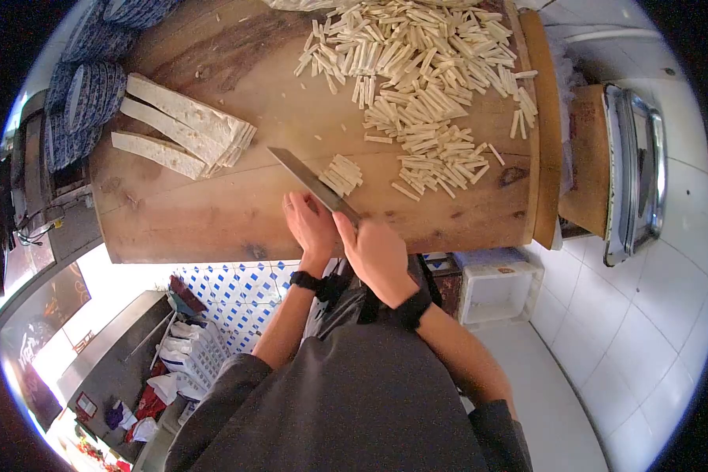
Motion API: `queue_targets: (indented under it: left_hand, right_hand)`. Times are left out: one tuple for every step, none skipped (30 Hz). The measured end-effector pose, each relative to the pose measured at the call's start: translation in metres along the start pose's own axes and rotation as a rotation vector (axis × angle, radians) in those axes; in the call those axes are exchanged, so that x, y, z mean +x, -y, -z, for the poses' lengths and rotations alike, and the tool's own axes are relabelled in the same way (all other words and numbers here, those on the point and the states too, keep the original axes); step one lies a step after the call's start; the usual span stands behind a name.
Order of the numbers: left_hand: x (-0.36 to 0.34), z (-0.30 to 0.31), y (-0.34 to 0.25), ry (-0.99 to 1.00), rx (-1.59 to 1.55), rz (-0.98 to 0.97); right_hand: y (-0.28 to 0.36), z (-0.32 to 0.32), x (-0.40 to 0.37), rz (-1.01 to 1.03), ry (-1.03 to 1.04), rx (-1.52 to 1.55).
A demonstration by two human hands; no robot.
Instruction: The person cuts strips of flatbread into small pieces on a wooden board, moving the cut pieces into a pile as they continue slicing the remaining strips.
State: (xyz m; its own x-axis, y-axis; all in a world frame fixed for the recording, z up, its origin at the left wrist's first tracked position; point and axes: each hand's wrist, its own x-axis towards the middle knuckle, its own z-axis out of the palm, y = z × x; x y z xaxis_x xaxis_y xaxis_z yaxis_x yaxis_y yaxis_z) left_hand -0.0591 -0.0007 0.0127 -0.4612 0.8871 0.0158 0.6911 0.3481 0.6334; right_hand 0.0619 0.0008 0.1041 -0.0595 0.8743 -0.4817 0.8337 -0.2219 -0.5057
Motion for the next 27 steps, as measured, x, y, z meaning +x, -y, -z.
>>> queue_targets:
  left_hand:
    - [0.0, 0.002, -0.002, 0.002, 0.027, -0.009]
    - [-0.002, 0.004, -0.003, 0.007, 0.057, -0.016]
    - [-0.004, 0.006, -0.002, 0.01, 0.058, -0.019]
    - [-0.006, 0.006, 0.0, -0.007, 0.061, -0.062]
    - [-0.007, 0.005, 0.001, -0.026, 0.064, -0.105]
    - [-0.008, 0.004, 0.003, -0.027, 0.066, -0.108]
    - [-0.009, 0.002, 0.004, -0.027, 0.068, -0.097]
    - [-0.011, 0.001, 0.004, -0.026, 0.07, -0.086]
    - [-0.012, 0.001, 0.003, -0.026, 0.071, -0.09]
    - [-0.013, 0.001, 0.002, -0.03, 0.075, -0.086]
    - [-0.014, 0.001, 0.0, -0.034, 0.079, -0.083]
    - [-0.014, -0.001, 0.001, -0.032, 0.08, -0.086]
    - [-0.015, -0.003, 0.004, -0.055, 0.097, -0.098]
    - [-0.016, -0.005, 0.006, -0.079, 0.115, -0.11]
    - [-0.016, -0.005, 0.006, -0.076, 0.114, -0.112]
    - [-0.016, -0.005, 0.006, -0.063, 0.115, -0.1]
    - [-0.015, -0.005, 0.005, -0.053, 0.117, -0.089]
    - [-0.014, -0.004, 0.004, -0.055, 0.117, -0.09]
    - [-0.014, -0.003, 0.002, -0.044, 0.117, -0.07]
    - [-0.014, -0.003, 0.001, -0.032, 0.115, -0.051]
    - [-0.014, -0.002, -0.001, -0.031, 0.116, -0.052]
    - [-0.015, -0.002, -0.001, -0.048, 0.085, -0.041]
    - [-0.015, -0.002, -0.002, -0.065, 0.053, -0.028]
    - [-0.016, -0.002, 0.001, -0.061, 0.054, -0.028]
    - [-0.017, -0.004, 0.005, -0.074, 0.028, -0.014]
    - [-0.018, -0.005, 0.008, -0.086, 0.002, 0.0]
    - [-0.019, -0.005, 0.009, -0.081, 0.002, 0.002]
  right_hand:
    - [-0.004, 0.005, -0.008, 0.002, -0.008, -0.021]
    - [-0.009, 0.007, -0.015, 0.0, -0.012, -0.019]
    - [-0.014, 0.009, -0.022, -0.004, 0.027, 0.004]
    - [-0.017, 0.01, -0.026, -0.005, 0.066, 0.027]
    - [-0.018, 0.011, -0.03, -0.003, 0.064, 0.03]
    - [-0.02, 0.011, -0.034, -0.001, 0.059, 0.004]
    - [-0.02, 0.012, -0.038, -0.001, 0.055, -0.021]
    - [-0.02, 0.014, -0.041, -0.001, 0.054, -0.017]
    - [-0.018, 0.017, -0.043, -0.005, 0.065, -0.026]
    - [-0.018, 0.019, -0.045, -0.01, 0.077, -0.036]
    - [-0.019, 0.019, -0.047, -0.012, 0.074, -0.032]
    - [-0.02, 0.018, -0.049, 0.007, 0.051, -0.047]
    - [-0.02, 0.018, -0.05, 0.026, 0.03, -0.063]
    - [-0.021, 0.017, -0.051, 0.023, 0.029, -0.062]
    - [-0.022, 0.015, -0.051, 0.028, 0.021, -0.083]
    - [-0.022, 0.014, -0.051, 0.034, 0.013, -0.104]
    - [-0.021, 0.014, -0.051, 0.034, 0.011, -0.102]
    - [-0.019, 0.015, -0.05, 0.026, 0.015, -0.102]
    - [-0.018, 0.015, -0.05, 0.017, 0.022, -0.102]
    - [-0.017, 0.015, -0.05, 0.017, 0.023, -0.1]
    - [-0.016, 0.015, -0.049, 0.013, 0.009, -0.11]
    - [-0.016, 0.015, -0.048, 0.009, -0.005, -0.119]
    - [-0.016, 0.014, -0.047, 0.006, -0.004, -0.119]
    - [-0.017, 0.013, -0.046, 0.009, -0.01, -0.118]
    - [-0.017, 0.012, -0.045, 0.013, -0.015, -0.119]
    - [-0.016, 0.012, -0.044, 0.01, -0.013, -0.12]
    - [-0.015, 0.013, -0.042, 0.021, -0.024, -0.125]
